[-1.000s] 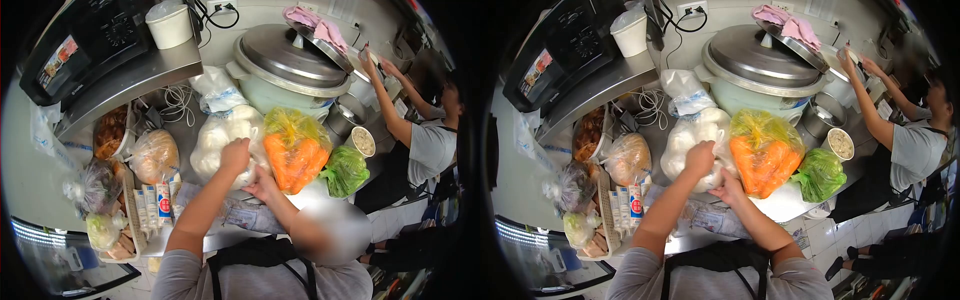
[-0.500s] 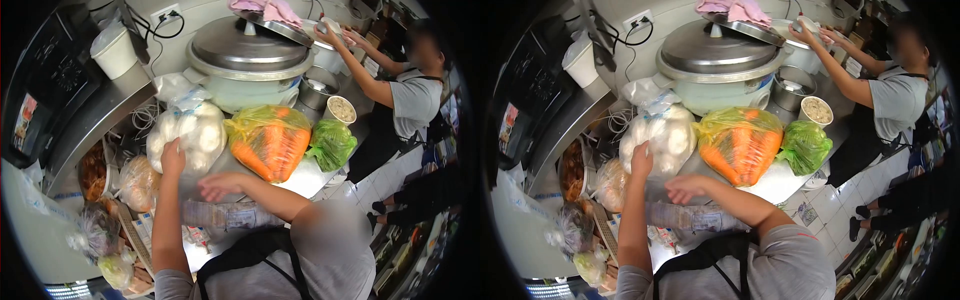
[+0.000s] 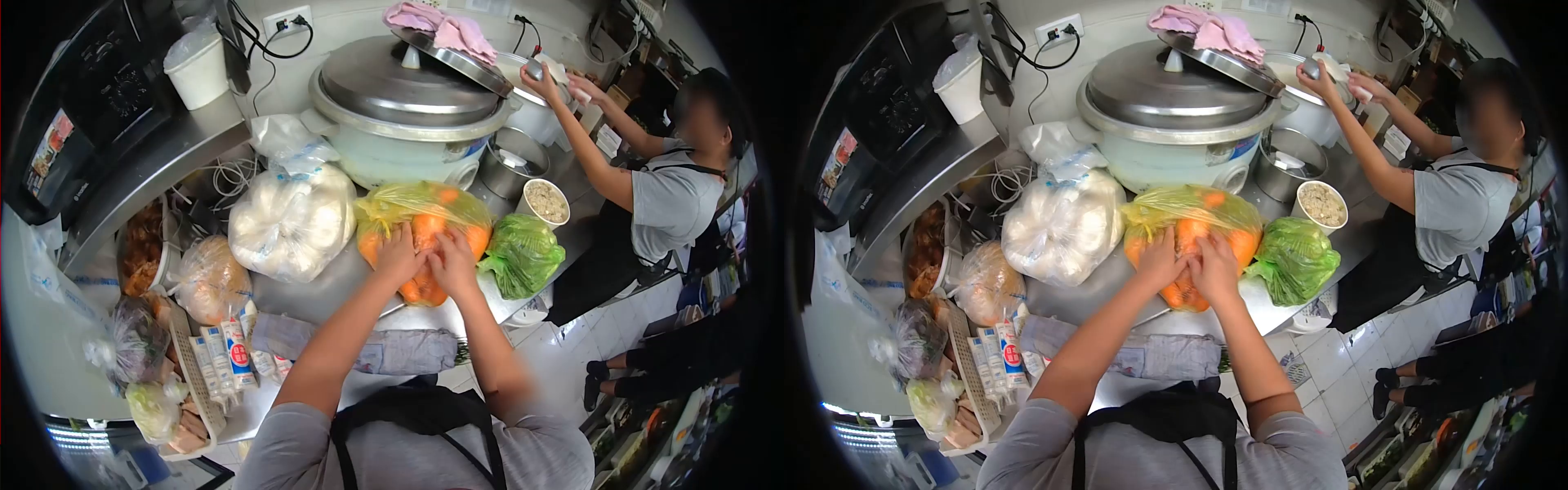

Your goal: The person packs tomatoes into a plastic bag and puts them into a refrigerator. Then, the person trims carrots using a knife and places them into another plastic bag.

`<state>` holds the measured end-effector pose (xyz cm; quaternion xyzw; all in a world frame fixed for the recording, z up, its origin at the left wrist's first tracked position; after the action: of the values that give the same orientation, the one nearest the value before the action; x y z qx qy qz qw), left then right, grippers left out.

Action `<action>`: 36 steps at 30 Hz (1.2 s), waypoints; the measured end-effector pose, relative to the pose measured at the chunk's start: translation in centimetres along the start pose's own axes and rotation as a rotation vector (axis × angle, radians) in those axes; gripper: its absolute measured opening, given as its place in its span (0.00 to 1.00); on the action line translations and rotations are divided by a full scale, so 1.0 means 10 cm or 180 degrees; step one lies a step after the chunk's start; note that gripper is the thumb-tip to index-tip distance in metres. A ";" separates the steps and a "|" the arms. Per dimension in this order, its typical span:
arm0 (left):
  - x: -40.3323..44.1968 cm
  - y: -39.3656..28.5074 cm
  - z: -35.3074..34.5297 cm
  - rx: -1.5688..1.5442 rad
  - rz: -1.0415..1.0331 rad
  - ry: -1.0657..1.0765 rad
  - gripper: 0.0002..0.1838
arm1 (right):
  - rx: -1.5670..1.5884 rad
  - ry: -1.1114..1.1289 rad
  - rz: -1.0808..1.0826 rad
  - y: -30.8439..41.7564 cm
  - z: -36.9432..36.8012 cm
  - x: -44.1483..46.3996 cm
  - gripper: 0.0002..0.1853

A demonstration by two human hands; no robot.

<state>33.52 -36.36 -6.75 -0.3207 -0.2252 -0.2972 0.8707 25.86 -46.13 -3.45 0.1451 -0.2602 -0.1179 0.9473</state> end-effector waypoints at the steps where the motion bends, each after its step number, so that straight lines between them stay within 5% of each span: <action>1: 0.00 0.00 -0.08 -0.0073 0.0255 0.0452 0.19 | -0.0253 -0.0041 -0.0044 -0.01 -0.08 0.01 0.25; 3: 0.04 -0.09 0.02 -0.0227 0.0754 0.1360 0.17 | -0.0077 0.0119 0.0100 -0.03 -0.09 0.02 0.26; 9: 0.04 -0.38 0.29 -0.1735 0.0530 0.0557 0.09 | 0.0631 0.0054 0.0296 -0.03 0.00 0.03 0.25; 12: 0.08 -0.33 0.20 -0.2293 0.1089 0.0608 0.08 | 0.1002 0.0464 0.0241 -0.10 0.04 0.14 0.24; 15: 0.03 -0.22 0.16 -0.2417 0.1343 0.0828 0.10 | 0.0366 0.0470 0.0732 -0.20 0.44 0.22 0.29; 17: -0.13 0.02 0.09 -0.2045 0.1720 0.1326 0.13 | -0.0657 -0.0084 0.0317 -0.38 0.88 0.24 0.33; 20: -0.34 -0.19 0.68 -0.0603 0.0381 0.0234 0.27 | -0.1825 0.0652 -0.0841 -0.97 1.16 0.20 0.42; 21: -0.45 -0.23 0.86 -0.0554 0.0390 0.0779 0.33 | -0.2278 0.0850 -0.0937 -1.26 1.05 0.12 0.44; 25: -1.18 -0.04 1.15 0.0193 -0.0113 0.2607 0.40 | -0.1224 0.0923 -0.1015 -1.59 1.10 -0.08 0.39; 31: -1.12 0.11 1.18 -0.0016 0.0200 0.3243 0.34 | 0.0604 -0.0122 -0.0815 -2.01 1.43 -0.21 0.26; 33: -0.68 0.00 1.66 -0.0282 0.0368 0.2226 0.28 | 0.0939 -0.0155 -0.0768 -1.75 1.68 -0.19 0.25; 36: -0.26 0.19 2.35 -0.0281 0.1448 0.1408 0.27 | 0.1306 -0.0232 -0.0559 -1.09 2.13 -0.13 0.25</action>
<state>28.21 -17.94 7.24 -0.3279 0.0601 -0.1669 0.9279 11.91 -60.47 9.79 0.3525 -0.2991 -0.1496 0.8740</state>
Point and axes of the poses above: each hand's wrist, its own x-axis towards the middle knuckle, its own z-axis out of the back of the hand, y = z × x, the point moved 4 cm from there along x, towards the middle knuckle, and after that the axes turned 9 degrees about -x, right-handed, at the moved point
